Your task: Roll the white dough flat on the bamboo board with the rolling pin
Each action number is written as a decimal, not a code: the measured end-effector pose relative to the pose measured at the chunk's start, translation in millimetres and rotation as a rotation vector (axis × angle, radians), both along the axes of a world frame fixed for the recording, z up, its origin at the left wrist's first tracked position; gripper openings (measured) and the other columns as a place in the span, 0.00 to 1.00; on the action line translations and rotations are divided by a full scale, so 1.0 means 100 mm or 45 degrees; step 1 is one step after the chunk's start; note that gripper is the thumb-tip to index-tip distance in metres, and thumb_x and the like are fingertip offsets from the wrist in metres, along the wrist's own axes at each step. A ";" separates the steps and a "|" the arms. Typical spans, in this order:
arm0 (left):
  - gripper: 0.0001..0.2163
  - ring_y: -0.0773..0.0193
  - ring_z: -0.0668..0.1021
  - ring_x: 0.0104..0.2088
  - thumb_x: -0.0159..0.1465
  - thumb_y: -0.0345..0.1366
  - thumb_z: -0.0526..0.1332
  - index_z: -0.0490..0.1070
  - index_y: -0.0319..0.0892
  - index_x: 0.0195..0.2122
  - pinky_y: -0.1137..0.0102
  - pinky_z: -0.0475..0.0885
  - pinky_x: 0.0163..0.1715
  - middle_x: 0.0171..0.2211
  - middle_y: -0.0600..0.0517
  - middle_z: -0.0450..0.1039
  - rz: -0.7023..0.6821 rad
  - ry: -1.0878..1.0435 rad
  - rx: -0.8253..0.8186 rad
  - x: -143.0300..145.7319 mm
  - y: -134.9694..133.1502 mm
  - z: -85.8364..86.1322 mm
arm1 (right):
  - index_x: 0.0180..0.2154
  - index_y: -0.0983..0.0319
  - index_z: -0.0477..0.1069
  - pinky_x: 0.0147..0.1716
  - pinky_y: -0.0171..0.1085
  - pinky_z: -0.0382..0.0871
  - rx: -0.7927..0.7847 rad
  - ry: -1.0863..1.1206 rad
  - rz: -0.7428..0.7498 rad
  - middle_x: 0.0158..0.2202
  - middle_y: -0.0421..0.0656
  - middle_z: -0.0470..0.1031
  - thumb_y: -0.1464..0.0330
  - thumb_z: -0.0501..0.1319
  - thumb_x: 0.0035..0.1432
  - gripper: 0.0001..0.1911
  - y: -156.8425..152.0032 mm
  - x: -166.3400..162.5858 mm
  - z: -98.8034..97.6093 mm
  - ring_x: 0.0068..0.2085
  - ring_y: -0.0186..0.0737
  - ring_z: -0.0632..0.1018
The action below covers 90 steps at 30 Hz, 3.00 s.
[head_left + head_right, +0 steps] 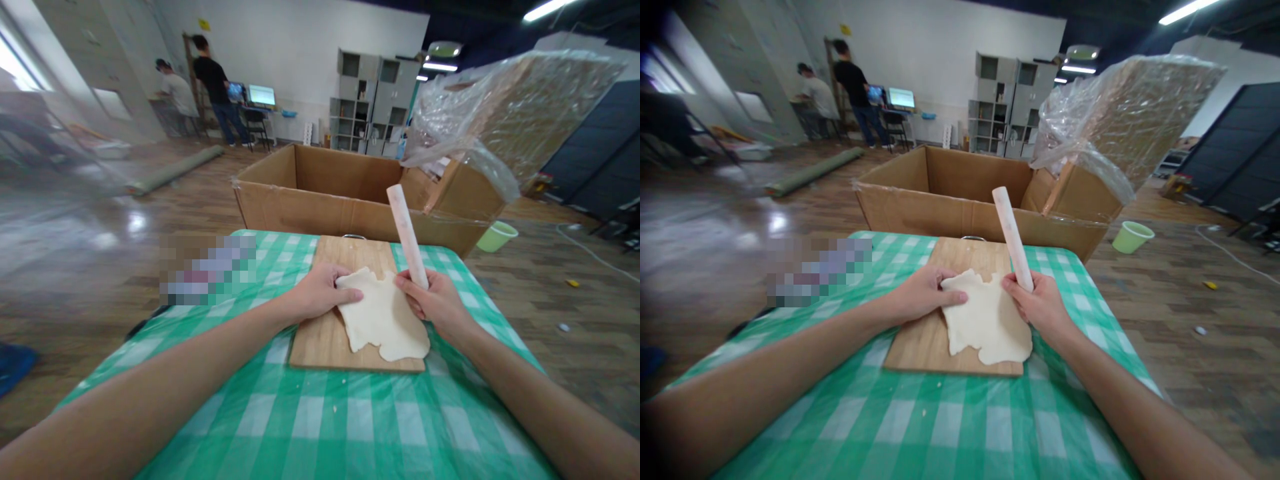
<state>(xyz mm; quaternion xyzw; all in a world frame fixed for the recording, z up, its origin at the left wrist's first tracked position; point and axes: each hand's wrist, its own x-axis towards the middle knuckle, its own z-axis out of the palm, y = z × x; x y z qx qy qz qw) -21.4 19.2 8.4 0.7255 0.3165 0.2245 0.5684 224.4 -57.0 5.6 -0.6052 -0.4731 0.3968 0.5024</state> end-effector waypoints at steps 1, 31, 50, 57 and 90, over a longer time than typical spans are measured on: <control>0.13 0.55 0.84 0.38 0.61 0.44 0.71 0.84 0.40 0.40 0.67 0.75 0.36 0.39 0.47 0.86 0.021 -0.024 -0.031 0.00 0.00 -0.01 | 0.39 0.61 0.74 0.14 0.33 0.48 -0.027 0.000 0.036 0.17 0.30 0.61 0.50 0.74 0.51 0.25 -0.01 0.01 0.01 0.16 0.30 0.60; 0.18 0.60 0.83 0.36 0.59 0.41 0.73 0.76 0.39 0.47 0.70 0.75 0.33 0.38 0.47 0.82 0.326 -0.269 -0.020 -0.06 0.19 -0.11 | 0.22 0.58 0.67 0.22 0.36 0.52 0.131 -0.665 0.166 0.18 0.39 0.65 0.41 0.57 0.66 0.32 -0.20 0.06 -0.01 0.23 0.36 0.64; 0.08 0.53 0.81 0.54 0.65 0.32 0.61 0.75 0.40 0.44 0.55 0.73 0.60 0.48 0.43 0.80 0.408 -0.297 0.016 -0.10 0.26 0.14 | 0.32 0.59 0.72 0.28 0.43 0.44 0.168 -1.830 0.269 0.29 0.51 0.80 0.55 0.40 0.77 0.30 -0.24 -0.02 -0.01 0.26 0.45 0.74; 0.22 0.44 0.70 0.66 0.76 0.48 0.51 0.69 0.40 0.63 0.51 0.59 0.68 0.64 0.39 0.70 0.148 0.424 0.867 0.02 -0.29 0.21 | 0.34 0.60 0.72 0.31 0.43 0.52 0.238 -1.836 0.377 0.33 0.49 0.78 0.60 0.42 0.77 0.26 -0.31 -0.10 0.08 0.32 0.45 0.75; 0.35 0.42 0.51 0.77 0.75 0.57 0.48 0.52 0.39 0.76 0.47 0.62 0.70 0.76 0.35 0.51 0.020 0.937 1.239 -0.13 -1.03 0.16 | 0.42 0.57 0.71 0.23 0.40 0.50 0.361 -1.779 0.660 0.35 0.45 0.75 0.52 0.42 0.77 0.25 -0.86 -0.20 0.04 0.26 0.41 0.74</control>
